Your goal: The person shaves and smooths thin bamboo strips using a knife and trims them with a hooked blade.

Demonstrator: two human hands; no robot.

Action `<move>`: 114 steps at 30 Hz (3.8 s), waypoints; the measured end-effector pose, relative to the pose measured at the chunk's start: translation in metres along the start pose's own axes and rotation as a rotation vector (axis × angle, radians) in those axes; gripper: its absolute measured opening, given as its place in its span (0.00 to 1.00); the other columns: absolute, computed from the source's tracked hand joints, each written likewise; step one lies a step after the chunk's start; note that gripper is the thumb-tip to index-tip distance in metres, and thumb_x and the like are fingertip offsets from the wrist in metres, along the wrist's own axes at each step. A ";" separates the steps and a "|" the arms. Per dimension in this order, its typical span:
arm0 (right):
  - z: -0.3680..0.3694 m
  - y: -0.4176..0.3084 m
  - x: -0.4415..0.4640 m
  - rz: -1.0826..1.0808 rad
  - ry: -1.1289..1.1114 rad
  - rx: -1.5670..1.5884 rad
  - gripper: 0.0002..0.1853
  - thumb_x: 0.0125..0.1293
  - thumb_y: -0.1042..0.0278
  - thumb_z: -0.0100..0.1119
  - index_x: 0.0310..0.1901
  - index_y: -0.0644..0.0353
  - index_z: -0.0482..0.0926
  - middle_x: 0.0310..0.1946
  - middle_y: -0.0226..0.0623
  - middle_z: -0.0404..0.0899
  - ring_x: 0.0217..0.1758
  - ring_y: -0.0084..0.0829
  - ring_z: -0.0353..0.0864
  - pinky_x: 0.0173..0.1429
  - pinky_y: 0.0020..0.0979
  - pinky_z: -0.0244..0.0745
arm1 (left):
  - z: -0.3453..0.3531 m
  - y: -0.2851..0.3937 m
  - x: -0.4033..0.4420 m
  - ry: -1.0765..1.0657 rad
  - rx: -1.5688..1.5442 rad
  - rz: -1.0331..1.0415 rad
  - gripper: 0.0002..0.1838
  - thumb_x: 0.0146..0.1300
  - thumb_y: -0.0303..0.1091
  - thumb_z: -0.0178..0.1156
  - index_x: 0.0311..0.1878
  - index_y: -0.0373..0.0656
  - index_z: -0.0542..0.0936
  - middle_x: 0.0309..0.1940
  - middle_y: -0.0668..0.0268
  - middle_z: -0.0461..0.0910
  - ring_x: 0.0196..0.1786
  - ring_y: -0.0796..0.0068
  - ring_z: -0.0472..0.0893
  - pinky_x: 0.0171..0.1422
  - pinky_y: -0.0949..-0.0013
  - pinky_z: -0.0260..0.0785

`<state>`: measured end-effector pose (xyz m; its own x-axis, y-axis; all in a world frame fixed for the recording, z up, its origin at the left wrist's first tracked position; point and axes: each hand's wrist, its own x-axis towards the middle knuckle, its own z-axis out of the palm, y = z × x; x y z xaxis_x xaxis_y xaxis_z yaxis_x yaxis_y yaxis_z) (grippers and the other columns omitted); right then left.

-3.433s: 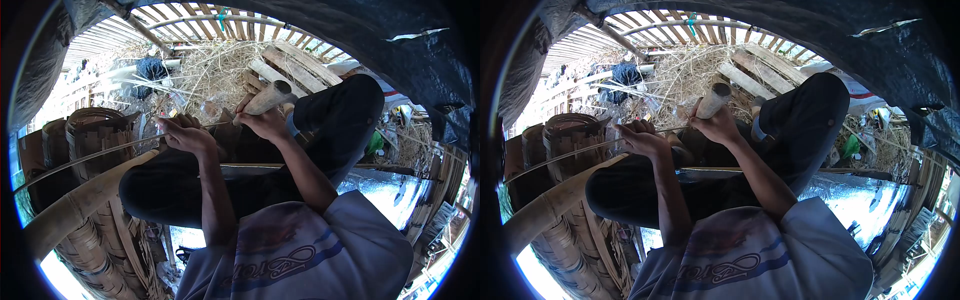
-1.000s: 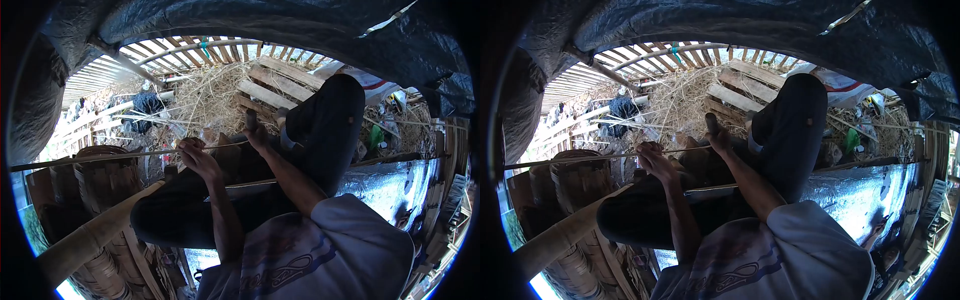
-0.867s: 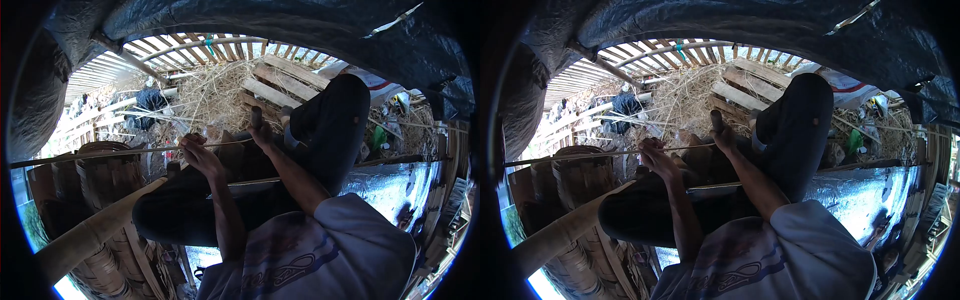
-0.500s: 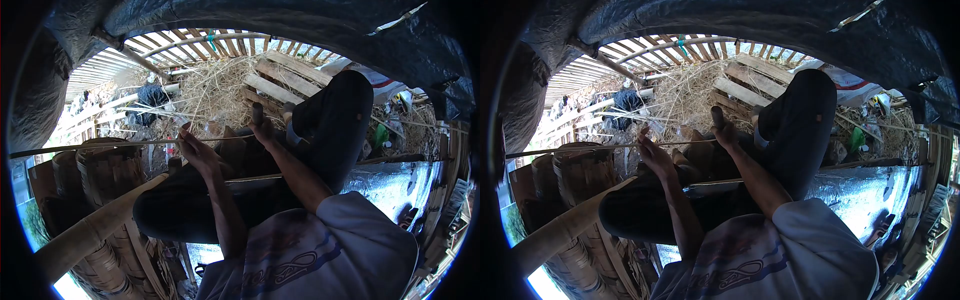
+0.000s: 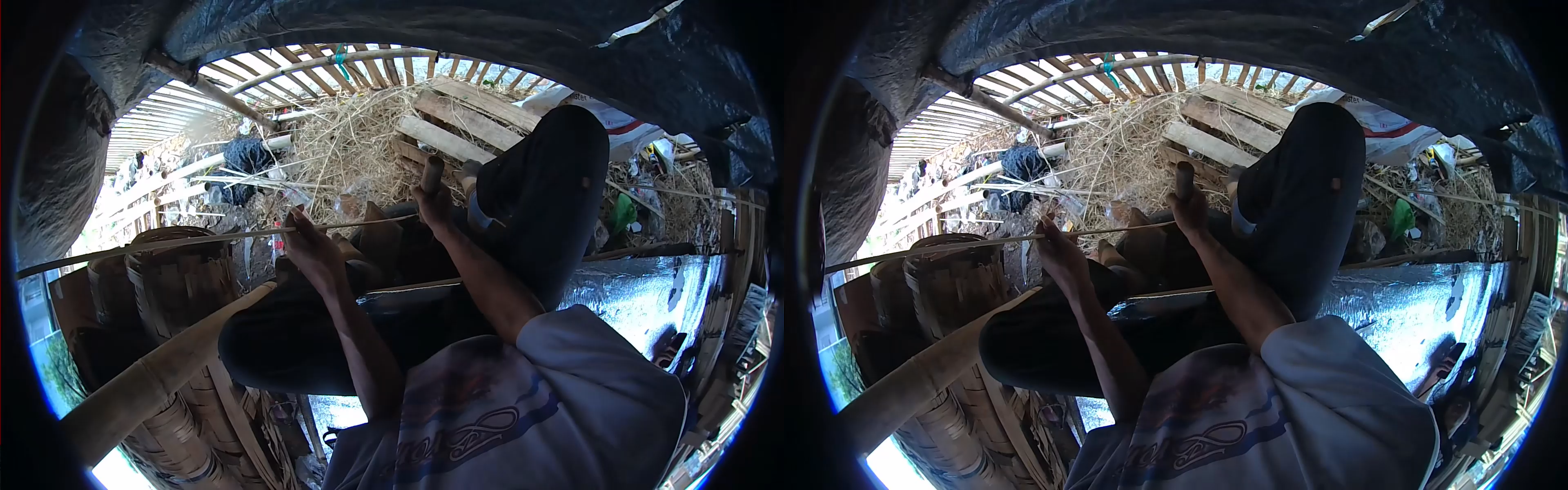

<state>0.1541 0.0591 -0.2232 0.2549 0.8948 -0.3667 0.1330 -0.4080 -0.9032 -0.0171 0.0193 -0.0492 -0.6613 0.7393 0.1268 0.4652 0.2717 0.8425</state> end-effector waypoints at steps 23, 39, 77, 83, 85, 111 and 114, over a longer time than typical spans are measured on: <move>-0.029 0.003 0.043 0.362 0.397 0.940 0.11 0.57 0.69 0.60 0.27 0.53 0.65 0.17 0.29 0.66 0.18 0.26 0.68 0.24 0.32 0.69 | -0.004 0.007 -0.003 -0.008 -0.200 -0.220 0.22 0.71 0.46 0.45 0.45 0.33 0.77 0.26 0.61 0.79 0.29 0.73 0.81 0.28 0.71 0.74; -0.021 0.000 0.039 0.424 0.485 0.995 0.09 0.58 0.69 0.59 0.31 0.57 0.67 0.18 0.33 0.69 0.18 0.29 0.71 0.24 0.34 0.72 | -0.005 -0.005 -0.001 -0.010 -0.198 -0.254 0.16 0.71 0.40 0.46 0.45 0.34 0.72 0.30 0.62 0.78 0.33 0.74 0.81 0.34 0.73 0.76; -0.011 0.054 0.057 0.643 0.586 1.015 0.10 0.59 0.68 0.56 0.31 0.58 0.63 0.14 0.34 0.65 0.12 0.30 0.66 0.18 0.36 0.68 | -0.010 -0.002 -0.007 0.067 -0.278 -0.408 0.13 0.73 0.36 0.42 0.50 0.35 0.67 0.38 0.56 0.79 0.35 0.70 0.82 0.32 0.73 0.74; 0.009 0.029 0.033 0.689 0.312 1.179 0.09 0.59 0.71 0.54 0.29 0.58 0.63 0.16 0.33 0.65 0.15 0.28 0.65 0.20 0.34 0.68 | -0.011 -0.008 -0.006 0.086 -0.302 -0.418 0.13 0.72 0.36 0.43 0.50 0.36 0.67 0.37 0.55 0.78 0.35 0.67 0.82 0.33 0.72 0.76; 0.007 0.036 0.036 0.682 0.380 1.149 0.08 0.58 0.71 0.55 0.29 0.58 0.64 0.16 0.33 0.66 0.15 0.28 0.66 0.21 0.35 0.69 | -0.013 -0.011 -0.007 0.083 -0.266 -0.400 0.13 0.72 0.36 0.43 0.51 0.36 0.66 0.37 0.55 0.77 0.34 0.65 0.82 0.33 0.71 0.77; 0.013 0.033 0.042 0.593 0.131 1.115 0.08 0.58 0.67 0.57 0.33 0.60 0.70 0.21 0.37 0.74 0.21 0.34 0.77 0.26 0.34 0.76 | 0.010 0.020 -0.013 0.059 -0.088 -0.207 0.14 0.73 0.38 0.42 0.41 0.35 0.69 0.29 0.59 0.79 0.28 0.74 0.80 0.26 0.73 0.71; 0.010 0.041 0.042 0.591 0.111 1.102 0.09 0.59 0.63 0.58 0.35 0.59 0.73 0.26 0.36 0.77 0.30 0.34 0.78 0.35 0.36 0.76 | 0.013 0.023 -0.013 0.049 -0.103 -0.229 0.14 0.73 0.38 0.43 0.41 0.36 0.69 0.29 0.60 0.78 0.27 0.74 0.79 0.25 0.74 0.71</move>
<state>0.1608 0.0816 -0.2772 0.0883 0.5851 -0.8062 -0.8853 -0.3249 -0.3328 0.0097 0.0242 -0.0382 -0.7711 0.6347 -0.0506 0.2392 0.3624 0.9008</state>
